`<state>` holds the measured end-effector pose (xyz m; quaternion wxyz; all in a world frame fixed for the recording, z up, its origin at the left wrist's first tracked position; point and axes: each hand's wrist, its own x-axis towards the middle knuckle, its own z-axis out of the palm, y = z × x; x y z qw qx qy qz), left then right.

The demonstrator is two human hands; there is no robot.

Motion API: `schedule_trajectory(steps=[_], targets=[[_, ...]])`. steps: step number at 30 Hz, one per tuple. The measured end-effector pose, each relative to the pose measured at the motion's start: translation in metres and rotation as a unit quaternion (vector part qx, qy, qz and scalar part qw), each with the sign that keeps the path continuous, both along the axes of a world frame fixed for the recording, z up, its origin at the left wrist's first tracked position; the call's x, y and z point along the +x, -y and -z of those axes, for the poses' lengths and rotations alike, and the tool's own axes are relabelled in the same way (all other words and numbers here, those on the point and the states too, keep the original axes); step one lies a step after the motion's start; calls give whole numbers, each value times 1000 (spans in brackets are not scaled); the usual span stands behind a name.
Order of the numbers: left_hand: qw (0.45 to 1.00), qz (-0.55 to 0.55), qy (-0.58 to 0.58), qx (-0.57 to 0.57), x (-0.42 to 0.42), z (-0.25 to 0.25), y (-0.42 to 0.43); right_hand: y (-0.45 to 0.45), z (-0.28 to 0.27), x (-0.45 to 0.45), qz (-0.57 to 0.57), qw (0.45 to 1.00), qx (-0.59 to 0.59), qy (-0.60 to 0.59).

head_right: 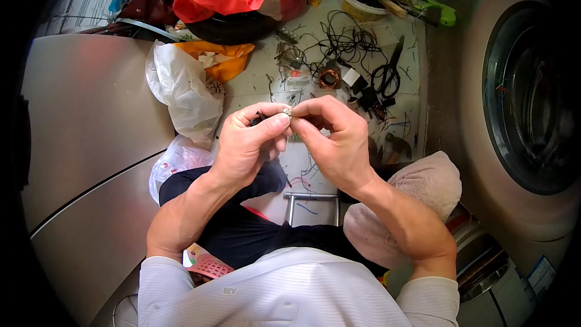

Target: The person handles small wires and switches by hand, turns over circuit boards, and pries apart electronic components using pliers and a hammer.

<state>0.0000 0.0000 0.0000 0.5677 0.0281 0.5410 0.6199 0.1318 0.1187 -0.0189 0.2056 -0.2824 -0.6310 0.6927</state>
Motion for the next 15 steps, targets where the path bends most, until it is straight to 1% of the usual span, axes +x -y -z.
schedule_trajectory(steps=[6, 8, 15], targets=[[1000, 4, 1, -6, 0, 1, 0, -1, -2, 1, -9, 1000, 26, 15], [1000, 6, 4, -2, 1, 0, 0, -1, -4, 2, -11, 1000, -8, 22], [1000, 6, -4, 2, 1, 0, 0, -2, -11, 2, -17, 998, -47, 31]])
